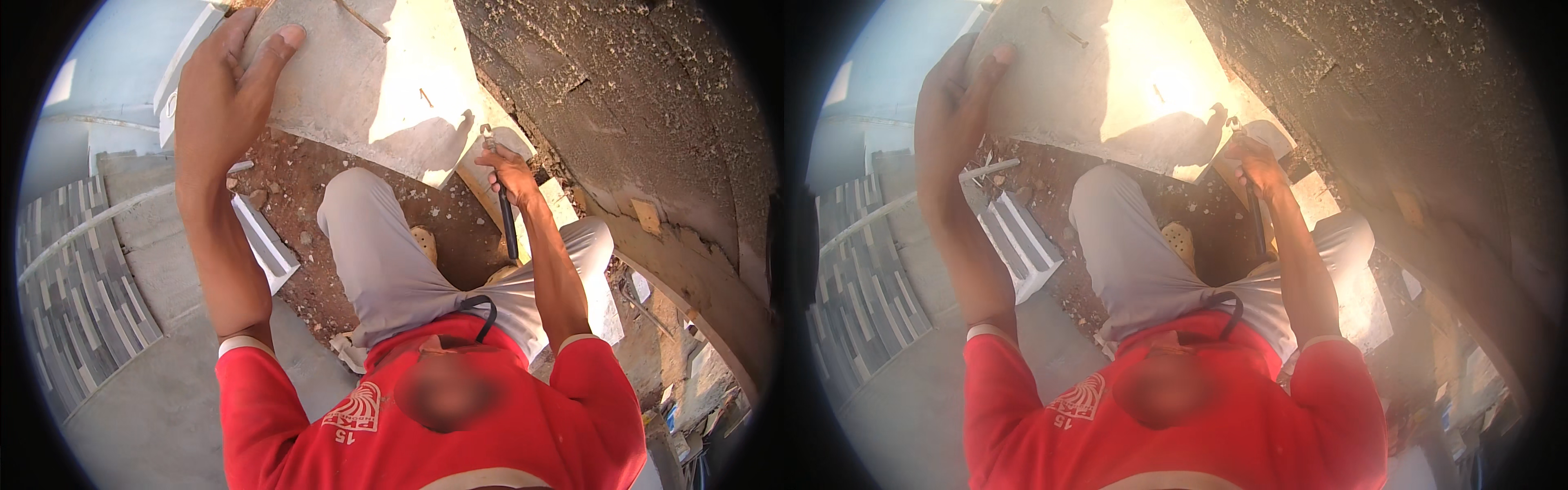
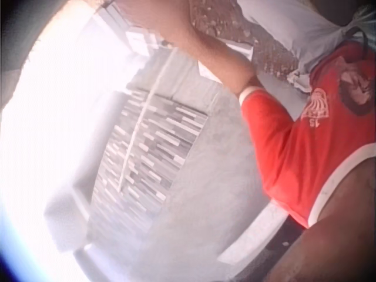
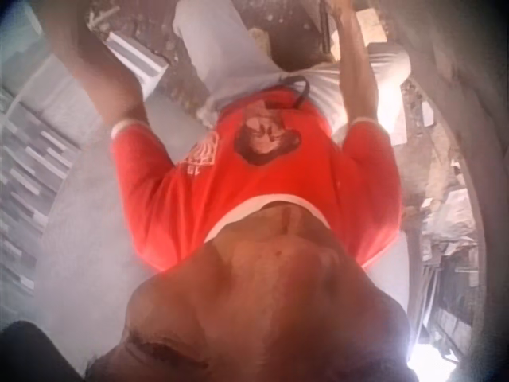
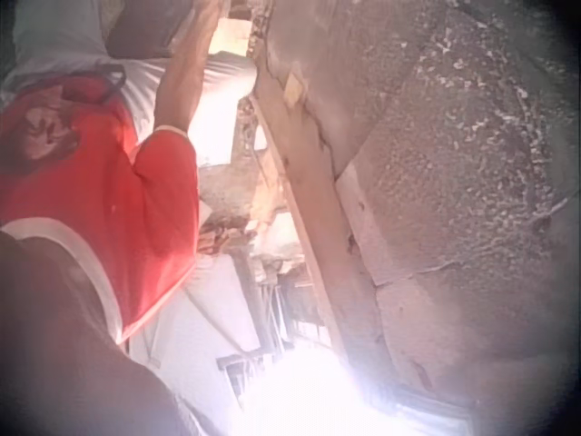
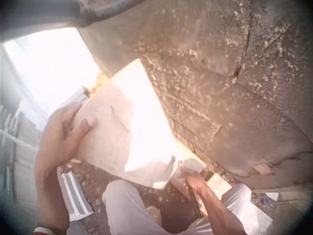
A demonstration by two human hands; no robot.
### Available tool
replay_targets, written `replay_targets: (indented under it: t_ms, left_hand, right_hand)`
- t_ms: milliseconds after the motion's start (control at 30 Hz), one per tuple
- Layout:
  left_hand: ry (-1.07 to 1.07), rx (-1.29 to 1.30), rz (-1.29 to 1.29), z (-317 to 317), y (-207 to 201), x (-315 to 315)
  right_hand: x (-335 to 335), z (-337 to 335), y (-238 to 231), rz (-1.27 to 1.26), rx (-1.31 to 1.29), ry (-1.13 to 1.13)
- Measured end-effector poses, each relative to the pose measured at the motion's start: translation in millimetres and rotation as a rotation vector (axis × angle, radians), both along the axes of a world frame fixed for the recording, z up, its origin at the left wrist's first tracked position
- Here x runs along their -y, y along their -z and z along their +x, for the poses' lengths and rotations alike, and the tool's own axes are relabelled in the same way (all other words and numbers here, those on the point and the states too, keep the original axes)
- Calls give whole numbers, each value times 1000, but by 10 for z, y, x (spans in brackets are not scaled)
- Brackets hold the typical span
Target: The person picks up a rectangular ceramic tile from a pile of debris, carries it to a wooden plank, and uses a hammer to break the tile into smaller pieces. The person then places the broken pieces on the plank.
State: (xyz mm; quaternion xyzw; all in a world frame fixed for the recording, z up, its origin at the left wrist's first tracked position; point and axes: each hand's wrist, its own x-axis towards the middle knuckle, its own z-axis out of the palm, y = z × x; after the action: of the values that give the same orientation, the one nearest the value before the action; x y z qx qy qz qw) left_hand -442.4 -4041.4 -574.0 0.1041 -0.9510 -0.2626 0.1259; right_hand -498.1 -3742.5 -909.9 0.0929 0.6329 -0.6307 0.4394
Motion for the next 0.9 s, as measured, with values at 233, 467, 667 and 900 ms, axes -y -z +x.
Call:
replay_targets:
  t_ms: [233,467,667,900]
  left_hand:
    - [50,-53,-279,-109,-131,-302]
    - [98,-94,-305,-195,-113,-392]
    - [58,-157,-506,-234,-51,-450]
    - [29,-121,-553,-326,12,-303]
  right_hand:
    - [10,489,-1016,-71,-36,-21]
    - [7,460,-1309,-241,-54,-40]
    - [-70,365,-1575,-272,11,-41]
    - [-275,689,-1535,-154,-103,-100]
